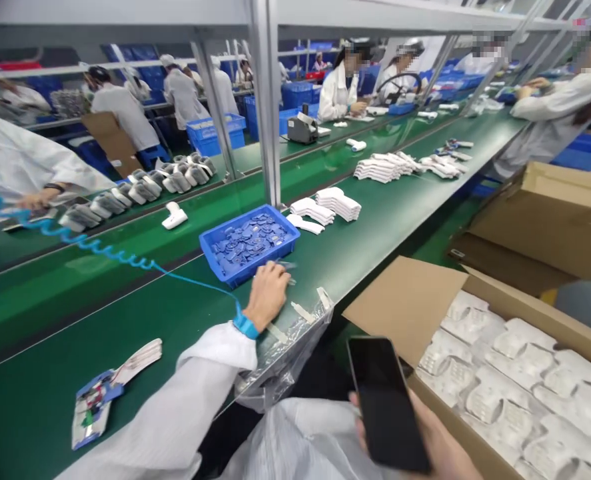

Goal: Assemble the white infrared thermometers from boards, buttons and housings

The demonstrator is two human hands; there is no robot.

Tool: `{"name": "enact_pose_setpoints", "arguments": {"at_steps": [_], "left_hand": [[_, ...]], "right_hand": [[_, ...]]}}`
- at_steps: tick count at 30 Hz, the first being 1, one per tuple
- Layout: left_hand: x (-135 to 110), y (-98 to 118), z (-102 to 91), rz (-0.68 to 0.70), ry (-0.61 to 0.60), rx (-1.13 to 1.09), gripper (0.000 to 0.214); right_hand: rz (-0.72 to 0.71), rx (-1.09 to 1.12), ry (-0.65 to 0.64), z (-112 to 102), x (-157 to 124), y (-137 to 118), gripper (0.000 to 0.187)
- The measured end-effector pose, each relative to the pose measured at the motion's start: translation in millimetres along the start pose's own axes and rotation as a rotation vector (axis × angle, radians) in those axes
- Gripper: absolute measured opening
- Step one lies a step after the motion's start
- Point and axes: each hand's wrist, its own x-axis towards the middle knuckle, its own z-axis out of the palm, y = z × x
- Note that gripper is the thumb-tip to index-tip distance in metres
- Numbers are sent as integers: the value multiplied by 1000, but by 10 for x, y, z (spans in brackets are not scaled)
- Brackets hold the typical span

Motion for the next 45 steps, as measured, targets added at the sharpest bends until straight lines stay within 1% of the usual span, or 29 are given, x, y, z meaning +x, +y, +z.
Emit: {"name": "enact_pose_setpoints", "arguments": {"at_steps": [2,5,6,8,13,18,22,26,29,30,33,34,35,37,39,40,42,44,45], "left_hand": [[-35,-144,21,-1,17,17,24],[-69,-234,90,21,44,18,24],[-78,-232,110,26,54,15,25],[-94,-205,133,29,74,4,25],[-143,-158,111,31,101,-63,27],[-199,-143,99,34,133,-188,27],[-230,-90,113,-21,179,-321,29],[-251,-31,66,-95,178,-485,25],[-250,-36,0,-213,135,-605,18],[-242,-48,-20,-271,118,-634,20],[-196,-89,-58,-459,78,-663,40],[-175,-96,-66,-517,68,-652,41],[-153,-96,-75,-565,58,-633,39],[-119,-88,-106,-627,37,-583,26],[-112,-92,-179,-634,-1,-552,16],[-124,-108,-239,-619,-38,-557,15],[-184,-168,-409,-568,-147,-600,18],[-285,-229,-622,-517,-260,-648,24],[-346,-238,-720,-495,-296,-661,27]], "right_hand": [[32,88,-11,236,18,25,51],[-8,122,-70,585,138,-1,54],[-15,127,-71,657,180,-14,53],[-28,137,-47,721,235,-30,53],[-17,130,21,638,217,-9,56],[-40,155,21,587,173,37,59],[-63,134,12,541,172,67,60],[-95,122,24,513,165,80,54],[-105,122,24,526,144,88,52],[-106,124,28,532,136,92,51],[-106,130,46,542,111,113,51],[-112,128,56,542,103,122,51],[-121,123,71,540,95,131,52],[-136,113,102,531,78,144,54],[-146,110,118,508,57,148,56],[-144,112,124,486,45,146,57],[-138,118,134,413,15,140,58],[-137,101,149,297,-25,131,60],[-145,77,162,225,-52,126,61]]}}
